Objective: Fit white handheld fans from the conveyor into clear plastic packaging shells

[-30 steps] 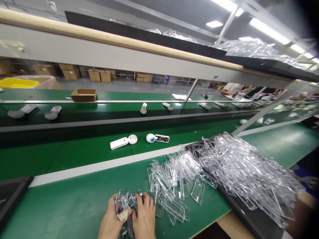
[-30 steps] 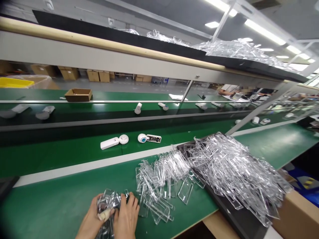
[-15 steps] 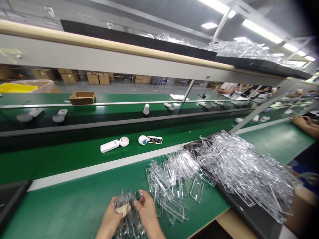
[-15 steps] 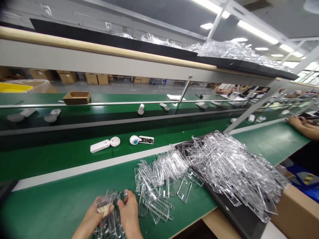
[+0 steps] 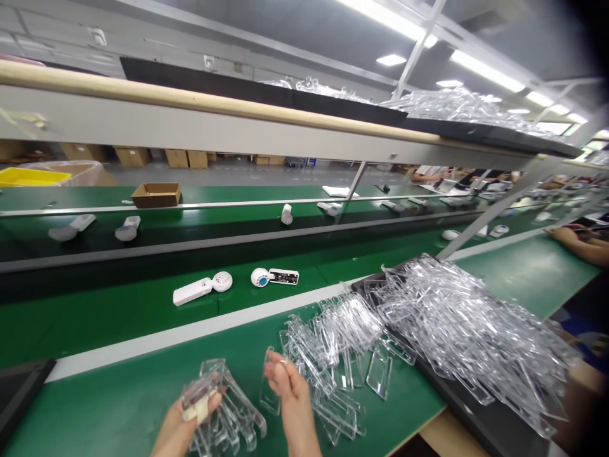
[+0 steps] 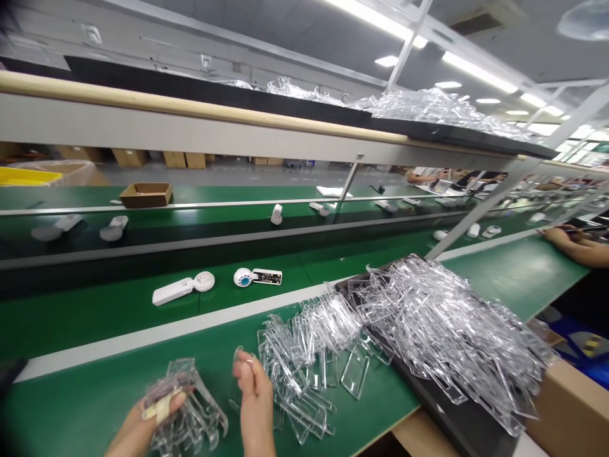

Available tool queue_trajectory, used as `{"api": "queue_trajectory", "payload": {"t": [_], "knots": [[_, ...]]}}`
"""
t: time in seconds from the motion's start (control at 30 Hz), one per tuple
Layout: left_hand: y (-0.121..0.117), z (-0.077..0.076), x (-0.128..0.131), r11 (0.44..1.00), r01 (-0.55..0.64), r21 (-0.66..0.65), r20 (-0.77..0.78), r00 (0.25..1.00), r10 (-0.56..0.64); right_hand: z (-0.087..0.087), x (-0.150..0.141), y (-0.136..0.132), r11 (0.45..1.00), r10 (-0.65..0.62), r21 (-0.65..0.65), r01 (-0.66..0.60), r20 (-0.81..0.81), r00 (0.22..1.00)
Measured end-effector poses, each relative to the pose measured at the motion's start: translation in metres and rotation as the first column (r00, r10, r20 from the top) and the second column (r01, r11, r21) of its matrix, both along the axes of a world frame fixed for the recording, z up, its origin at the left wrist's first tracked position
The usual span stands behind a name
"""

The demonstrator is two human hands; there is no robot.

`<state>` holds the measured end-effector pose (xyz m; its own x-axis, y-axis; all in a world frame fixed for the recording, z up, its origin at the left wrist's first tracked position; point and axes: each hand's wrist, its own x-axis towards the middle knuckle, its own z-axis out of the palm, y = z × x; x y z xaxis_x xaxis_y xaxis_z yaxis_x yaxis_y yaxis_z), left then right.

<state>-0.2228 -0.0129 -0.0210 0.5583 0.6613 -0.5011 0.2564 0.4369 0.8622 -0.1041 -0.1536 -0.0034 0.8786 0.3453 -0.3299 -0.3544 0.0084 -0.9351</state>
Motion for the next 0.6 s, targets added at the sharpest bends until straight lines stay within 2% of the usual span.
{"api": "queue_trajectory", "payload": {"t": [0.07,0.1,0.13,0.17,0.2,0.23,0.27,0.3,0.33,0.37,0.4,0.53,0.6], "knots": [[0.018,0.009,0.002,0.966,0.021,0.256,-0.043,0.999,-0.011,0.014,0.012,-0.009,0.996,-0.054,0.070,0.055,-0.026,0.998],[0.027,0.013,0.005,0.897,0.074,0.436,-0.079,0.996,-0.044,0.024,0.019,-0.014,0.992,-0.065,0.102,0.071,-0.060,0.996],[0.036,0.016,0.010,0.768,0.147,0.624,-0.110,0.989,-0.100,0.033,0.025,-0.020,0.987,-0.074,0.132,0.087,-0.100,0.992],[0.042,0.018,0.017,0.571,0.212,0.793,-0.131,0.975,-0.179,0.043,0.030,-0.025,0.981,-0.083,0.165,0.106,-0.142,0.986],[0.047,0.018,0.026,0.328,0.239,0.914,-0.151,0.950,-0.272,0.051,0.035,-0.030,0.969,-0.103,0.203,0.141,-0.183,0.978],[0.048,0.018,0.037,0.082,0.212,0.974,-0.168,0.915,-0.368,0.057,0.040,-0.034,0.953,-0.123,0.244,0.178,-0.225,0.967],[0.048,0.015,0.048,-0.131,0.157,0.979,-0.200,0.870,-0.451,0.061,0.043,-0.038,0.934,-0.135,0.286,0.214,-0.272,0.953],[0.044,0.013,0.059,-0.288,0.110,0.951,-0.249,0.826,-0.505,0.063,0.047,-0.042,0.913,-0.135,0.328,0.242,-0.319,0.938],[0.039,0.009,0.070,-0.394,0.077,0.916,-0.296,0.794,-0.531,0.063,0.049,-0.046,0.894,-0.115,0.369,0.255,-0.362,0.925],[0.032,0.006,0.079,-0.462,0.060,0.885,-0.336,0.768,-0.545,0.061,0.051,-0.049,0.877,-0.092,0.402,0.263,-0.397,0.913],[0.024,0.004,0.087,-0.503,0.045,0.863,-0.365,0.744,-0.560,0.058,0.053,-0.053,0.865,-0.069,0.426,0.266,-0.424,0.903],[0.002,-0.002,0.100,-0.581,-0.052,0.812,-0.440,0.601,-0.668,0.039,0.058,-0.064,0.857,-0.039,0.436,0.274,-0.476,0.878],[0.002,-0.002,0.101,-0.619,-0.017,0.785,-0.520,0.524,-0.674,0.030,0.060,-0.067,0.866,-0.032,0.419,0.271,-0.496,0.868]]}}
